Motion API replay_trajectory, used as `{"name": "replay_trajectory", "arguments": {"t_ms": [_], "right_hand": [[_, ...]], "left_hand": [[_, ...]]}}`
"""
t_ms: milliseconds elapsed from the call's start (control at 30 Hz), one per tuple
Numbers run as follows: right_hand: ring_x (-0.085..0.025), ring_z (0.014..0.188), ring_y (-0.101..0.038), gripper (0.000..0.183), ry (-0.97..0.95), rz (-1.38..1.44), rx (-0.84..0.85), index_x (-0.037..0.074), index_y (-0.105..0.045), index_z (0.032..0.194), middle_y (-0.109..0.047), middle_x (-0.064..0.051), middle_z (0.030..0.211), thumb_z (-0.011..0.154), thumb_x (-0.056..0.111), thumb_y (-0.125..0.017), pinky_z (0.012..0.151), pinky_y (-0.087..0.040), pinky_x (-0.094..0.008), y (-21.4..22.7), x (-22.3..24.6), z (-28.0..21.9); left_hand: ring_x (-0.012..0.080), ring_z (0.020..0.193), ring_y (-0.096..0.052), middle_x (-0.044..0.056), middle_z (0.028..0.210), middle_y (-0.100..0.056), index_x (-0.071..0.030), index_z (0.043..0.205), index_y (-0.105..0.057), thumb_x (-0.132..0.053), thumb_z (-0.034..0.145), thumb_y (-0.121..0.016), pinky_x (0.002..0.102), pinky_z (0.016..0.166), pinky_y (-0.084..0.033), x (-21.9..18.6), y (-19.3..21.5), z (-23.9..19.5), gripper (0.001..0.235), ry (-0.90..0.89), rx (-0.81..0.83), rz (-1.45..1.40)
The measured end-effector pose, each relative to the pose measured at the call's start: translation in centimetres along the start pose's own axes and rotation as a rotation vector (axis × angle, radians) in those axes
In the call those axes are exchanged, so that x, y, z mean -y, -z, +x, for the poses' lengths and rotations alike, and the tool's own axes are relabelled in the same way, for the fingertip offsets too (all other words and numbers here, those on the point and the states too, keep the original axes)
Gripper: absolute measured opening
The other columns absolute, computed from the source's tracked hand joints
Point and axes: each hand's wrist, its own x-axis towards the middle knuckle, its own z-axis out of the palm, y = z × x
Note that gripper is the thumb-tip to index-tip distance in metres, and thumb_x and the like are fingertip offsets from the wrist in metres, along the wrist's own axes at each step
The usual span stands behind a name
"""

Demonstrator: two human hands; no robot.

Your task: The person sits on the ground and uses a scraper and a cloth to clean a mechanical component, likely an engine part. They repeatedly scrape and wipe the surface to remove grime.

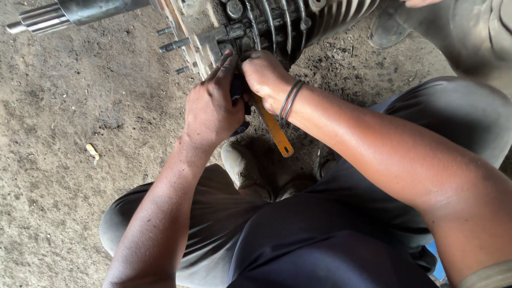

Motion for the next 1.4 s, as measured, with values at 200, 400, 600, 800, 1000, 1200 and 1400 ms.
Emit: {"name": "replay_trajectory", "arguments": {"t_ms": [200,400,600,800,1000,1200,1400], "right_hand": [[-0.017,0.067,-0.057,0.021,0.134,0.077,-0.034,0.001,-0.066,0.085,-0.064,-0.009,0.08,0.095,0.0,-0.047,0.065,-0.058,-0.032,-0.5,-1.6,1.0],[-0.019,0.086,-0.071,0.025,0.296,0.058,-0.055,0.001,-0.066,0.098,-0.071,-0.011,0.095,0.09,-0.008,-0.044,0.079,-0.062,-0.031,-1.2,-4.4,3.3],[-0.02,0.086,-0.07,0.02,0.816,-0.353,-0.138,0.0,-0.066,0.107,-0.072,-0.012,0.097,0.095,-0.006,-0.051,0.073,-0.06,-0.033,0.0,-3.9,2.2],[-0.018,0.068,-0.065,0.018,0.41,-0.366,-0.189,0.009,-0.067,0.102,-0.073,-0.007,0.088,0.097,0.006,-0.05,0.061,-0.055,-0.036,-0.9,-3.1,-0.8],[-0.017,0.076,-0.066,0.021,0.189,-0.021,0.024,0.0,-0.065,0.095,-0.067,-0.009,0.089,0.097,0.003,-0.045,0.072,-0.064,-0.035,0.1,-3.8,0.9],[-0.017,0.073,-0.059,0.023,0.109,-0.013,0.066,0.002,-0.063,0.095,-0.061,-0.007,0.084,0.098,0.006,-0.041,0.073,-0.06,-0.04,0.2,-1.6,1.3],[-0.018,0.075,-0.062,0.022,0.121,0.036,0.053,0.0,-0.064,0.095,-0.064,-0.01,0.086,0.097,0.004,-0.042,0.073,-0.062,-0.037,-0.4,-2.1,1.4]], "left_hand": [[0.0198,0.069,-0.075,0.028,0.132,-0.064,0.001,0.152,-0.046,0.003,0.083,-0.065,0.031,0.053,-0.063,0.0,0.3,0.4,0.072,0.054,0.118,0.063],[0.0157,0.061,-0.072,0.018,0.156,-0.049,-0.004,0.153,-0.044,0.011,0.073,-0.057,0.026,0.047,-0.058,0.1,-1.8,0.0,0.083,0.107,0.115,0.179],[0.0143,0.061,-0.069,0.024,0.159,-0.044,0.002,0.159,-0.036,-0.001,0.088,-0.065,0.026,0.049,-0.056,0.5,-2.1,-1.2,0.077,-0.056,-0.064,0.258],[0.0117,0.053,-0.066,0.029,0.156,-0.045,0.0,0.159,-0.036,0.006,0.086,-0.062,0.024,0.046,-0.055,-0.9,-1.1,-2.0,0.077,-0.026,-0.008,0.17],[0.0171,0.065,-0.074,0.027,0.153,-0.051,0.003,0.152,-0.044,0.005,0.087,-0.065,0.027,0.05,-0.059,0.0,-2.1,-1.9,0.069,-0.026,0.034,0.11],[0.0208,0.078,-0.078,0.028,0.147,-0.055,0.004,0.152,-0.046,0.002,0.091,-0.067,0.031,0.062,-0.065,0.5,-1.1,-0.8,0.064,0.004,0.031,0.052],[0.0237,0.078,-0.077,0.024,0.146,-0.057,0.002,0.147,-0.049,0.001,0.076,-0.071,0.032,0.064,-0.064,0.3,-0.8,0.2,0.074,0.004,0.044,0.117]]}}
